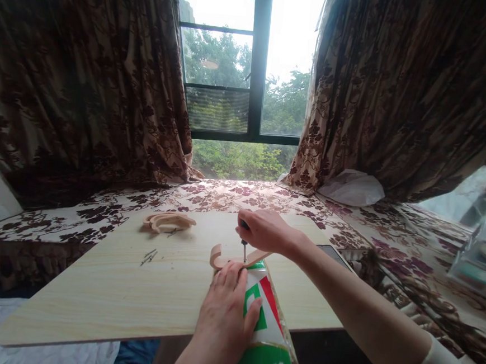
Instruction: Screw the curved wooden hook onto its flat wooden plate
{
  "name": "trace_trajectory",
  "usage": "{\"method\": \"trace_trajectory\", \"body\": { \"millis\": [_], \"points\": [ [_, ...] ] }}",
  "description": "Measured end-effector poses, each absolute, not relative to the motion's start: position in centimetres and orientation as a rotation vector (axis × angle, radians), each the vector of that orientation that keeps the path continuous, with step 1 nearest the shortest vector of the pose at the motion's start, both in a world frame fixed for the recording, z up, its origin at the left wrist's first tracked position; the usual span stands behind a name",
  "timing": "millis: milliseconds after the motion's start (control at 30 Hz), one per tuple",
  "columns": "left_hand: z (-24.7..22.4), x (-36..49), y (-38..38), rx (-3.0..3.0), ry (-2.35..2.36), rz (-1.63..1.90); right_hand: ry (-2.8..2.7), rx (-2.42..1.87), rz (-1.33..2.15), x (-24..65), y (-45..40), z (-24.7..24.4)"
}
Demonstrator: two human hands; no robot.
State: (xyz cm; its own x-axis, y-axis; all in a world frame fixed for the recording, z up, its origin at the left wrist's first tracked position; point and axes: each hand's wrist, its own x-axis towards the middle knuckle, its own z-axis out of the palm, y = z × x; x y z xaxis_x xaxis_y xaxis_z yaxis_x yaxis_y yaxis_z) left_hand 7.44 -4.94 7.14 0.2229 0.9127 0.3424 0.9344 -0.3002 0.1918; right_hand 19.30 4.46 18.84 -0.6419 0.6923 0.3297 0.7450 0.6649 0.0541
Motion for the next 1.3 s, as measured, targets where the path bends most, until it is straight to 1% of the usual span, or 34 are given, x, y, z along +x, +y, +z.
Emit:
{"method": "trace_trajectory", "body": {
  "millis": [400, 700, 933, 1300],
  "points": [
    [7.7, 6.7, -5.1, -2.505, -1.744, -0.643, -2.410, -1.167, -0.162, 19.7, 4.9, 15.9],
    [7.2, 6.6, -5.0, -2.480, -1.736, -0.626, -2.437, -1.078, -0.125, 20.0, 4.1, 17.2],
    [7.3, 6.7, -5.1, -2.471, -1.697, -0.677, -2.384, -1.220, -0.186, 19.3, 4.7, 16.7],
    [7.5, 6.8, -5.3, -2.472, -1.725, -0.672, -2.423, -1.190, -0.242, 19.7, 4.3, 17.0]
  ]
}}
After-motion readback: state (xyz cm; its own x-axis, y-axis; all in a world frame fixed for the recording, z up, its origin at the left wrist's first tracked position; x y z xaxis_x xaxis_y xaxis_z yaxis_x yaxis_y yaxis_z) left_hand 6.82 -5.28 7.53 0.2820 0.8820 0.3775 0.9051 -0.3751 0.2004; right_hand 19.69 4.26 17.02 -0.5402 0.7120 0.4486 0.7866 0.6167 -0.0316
